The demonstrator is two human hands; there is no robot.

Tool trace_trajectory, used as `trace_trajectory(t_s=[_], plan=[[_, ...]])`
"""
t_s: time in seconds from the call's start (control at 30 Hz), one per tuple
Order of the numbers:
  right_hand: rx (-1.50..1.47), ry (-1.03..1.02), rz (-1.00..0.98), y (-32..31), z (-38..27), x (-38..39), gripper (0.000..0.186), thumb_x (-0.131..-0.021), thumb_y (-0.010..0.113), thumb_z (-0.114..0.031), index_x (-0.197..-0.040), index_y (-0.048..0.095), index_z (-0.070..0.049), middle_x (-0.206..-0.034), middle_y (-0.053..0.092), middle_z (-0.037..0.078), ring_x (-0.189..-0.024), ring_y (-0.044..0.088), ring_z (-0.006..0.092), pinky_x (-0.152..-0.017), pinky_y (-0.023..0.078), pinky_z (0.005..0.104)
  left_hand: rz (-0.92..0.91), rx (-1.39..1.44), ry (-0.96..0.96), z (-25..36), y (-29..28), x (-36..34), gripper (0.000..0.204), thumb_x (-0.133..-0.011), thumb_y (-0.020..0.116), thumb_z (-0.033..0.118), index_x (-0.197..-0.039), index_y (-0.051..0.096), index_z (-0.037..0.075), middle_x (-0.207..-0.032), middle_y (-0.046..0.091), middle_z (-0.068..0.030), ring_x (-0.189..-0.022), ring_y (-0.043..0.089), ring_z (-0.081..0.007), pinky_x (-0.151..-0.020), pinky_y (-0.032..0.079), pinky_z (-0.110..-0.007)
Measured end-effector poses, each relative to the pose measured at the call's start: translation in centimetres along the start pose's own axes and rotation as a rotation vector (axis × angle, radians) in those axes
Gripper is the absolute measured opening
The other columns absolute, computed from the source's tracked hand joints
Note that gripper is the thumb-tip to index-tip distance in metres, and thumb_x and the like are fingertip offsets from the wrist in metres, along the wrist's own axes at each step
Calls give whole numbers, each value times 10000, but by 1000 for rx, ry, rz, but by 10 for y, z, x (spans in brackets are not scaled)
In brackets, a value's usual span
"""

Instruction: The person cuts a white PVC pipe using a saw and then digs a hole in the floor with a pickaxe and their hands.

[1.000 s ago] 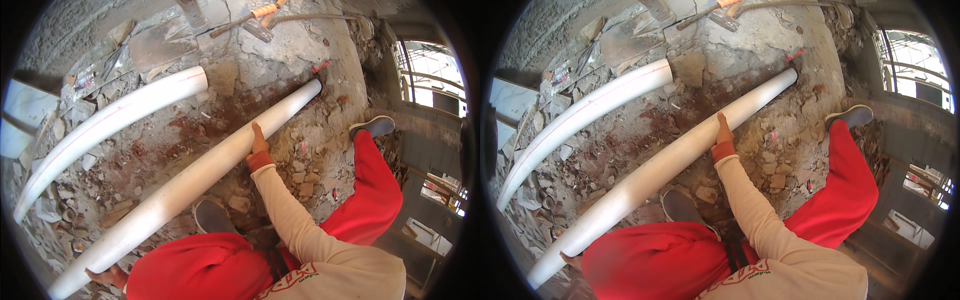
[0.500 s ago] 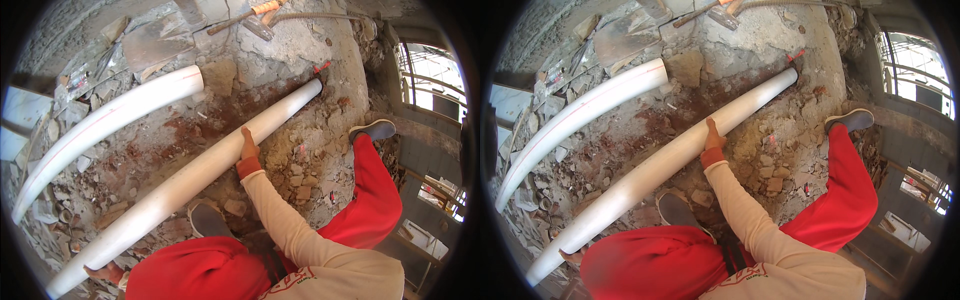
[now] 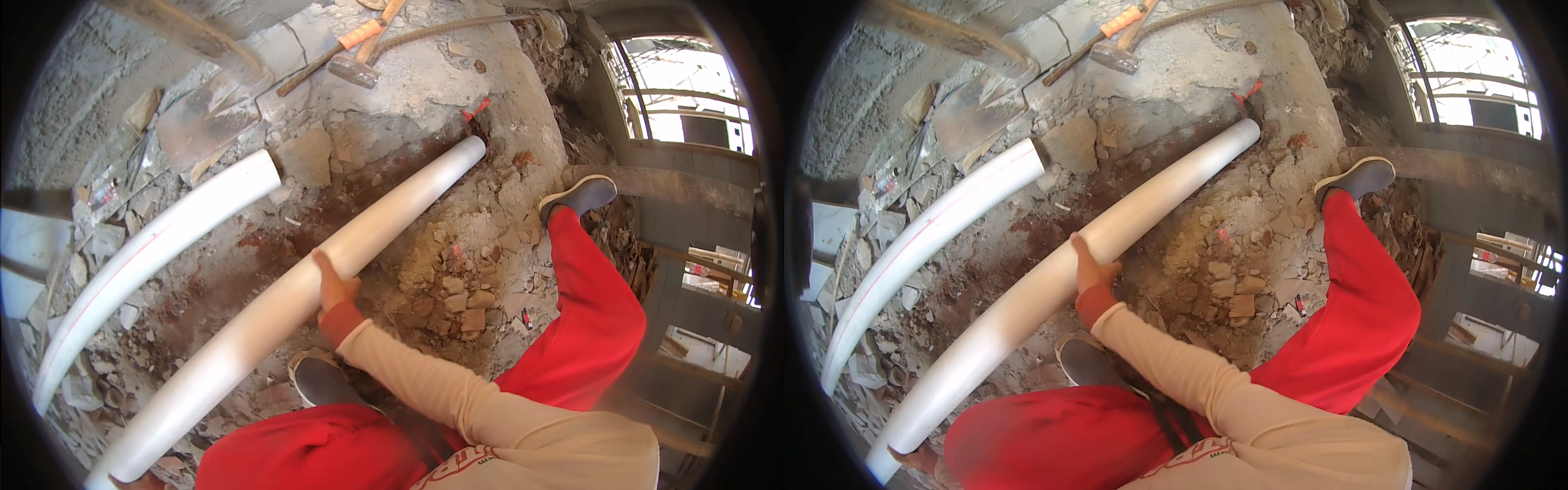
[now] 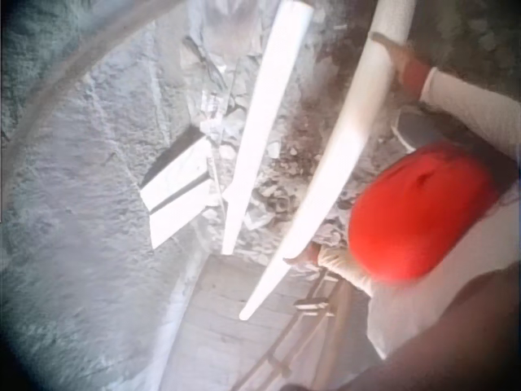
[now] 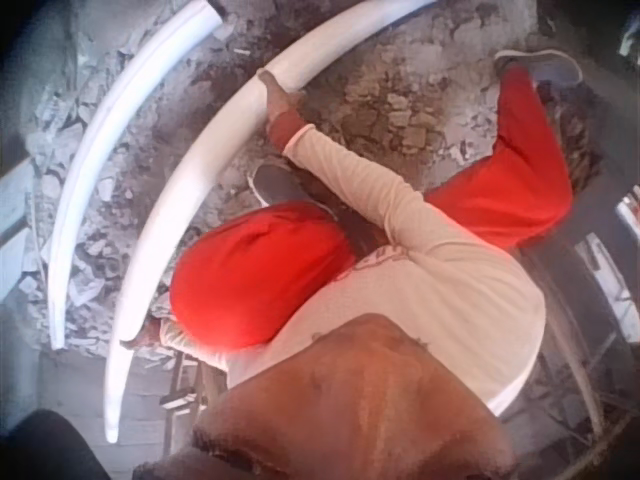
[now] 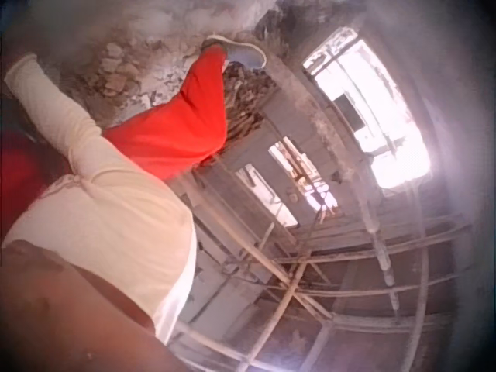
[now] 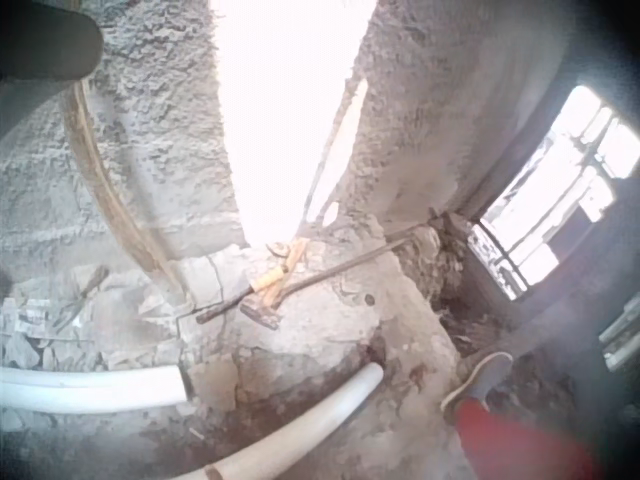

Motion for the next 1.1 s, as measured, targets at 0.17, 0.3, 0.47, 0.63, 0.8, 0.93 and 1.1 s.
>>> trace_trajectory(t_s=[0.17, 0.3, 0.47, 0.63, 0.8, 0.93, 1.1], plan=[[-118, 0, -170, -19, 3, 45, 661, -772, 862, -230, -1235, 515, 90, -1127, 636, 166, -979, 652, 244, -846, 537, 376, 198, 762, -596, -36, -25, -22, 1032, -616, 942, 410, -1398, 411, -6, -1319, 542, -210, -1217, 550, -366, -1037, 454, -531], [-155, -11, -203, -47, -22, 79, 502, -803, 832, -168, -1179, 581, 50, -1079, 656, 129, -943, 657, 228, -821, 531, 364, -33, 202, -349, -36, -42, -13, 852, -728, 838, 488, -1363, 486, 43, -1300, 590, -165, -1229, 549, -350, -1061, 418, -544], [-260, -74, -358, -68, -59, 106, 482, -799, 840, -110, -1182, 582, 28, -1105, 657, 109, -935, 653, 212, -839, 531, 341, -109, -229, -35, 7, -22, 18, 748, -792, 773, 500, -1348, 522, 67, -1291, 611, -138, -1227, 556, -337, -1065, 413, -538], [-369, -125, -496, -85, -110, 107, 443, -839, 801, -100, -1205, 568, -11, -1075, 637, 60, -904, 630, 181, -797, 523, 316, -35, 76, -208, 22, 2, 53, 738, -803, 757, 502, -1351, 523, 67, -1301, 608, -136, -1228, 559, -332, -1063, 418, -528], [-317, -112, -477, -100, -113, 107, 335, -892, 737, -83, -1182, 574, -43, -1093, 625, 48, -996, 619, 176, -856, 524, 345, -10, 263, -309, 48, 15, 88, 728, -815, 742, 504, -1354, 525, 66, -1310, 604, -133, -1228, 561, -328, -1062, 423, -517], [-297, -211, -523, -106, -102, 95, 363, -886, 744, -84, -1201, 569, -40, -1109, 622, 50, -1002, 615, 175, -871, 513, 331, -13, 365, -354, 66, 20, 107, 720, -824, 729, 506, -1357, 526, 66, -1318, 602, -131, -1229, 562, -325, -1060, 427, -509], [-230, -250, -523, -93, -112, 93, 396, -878, 751, -76, -1222, 563, -23, -1117, 623, 58, -1006, 617, 176, -879, 508, 329, -28, 485, -389, 88, 29, 119, 711, -836, 713, 509, -1360, 528, 65, -1327, 599, -129, -1230, 565, -321, -1058, 432, -498]])
Point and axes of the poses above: each hand's wrist, its own x-axis away from the middle knuckle, its own y-axis out of the palm, z = x × y, the point moved 4 cm from there along -x, towards the middle knuckle
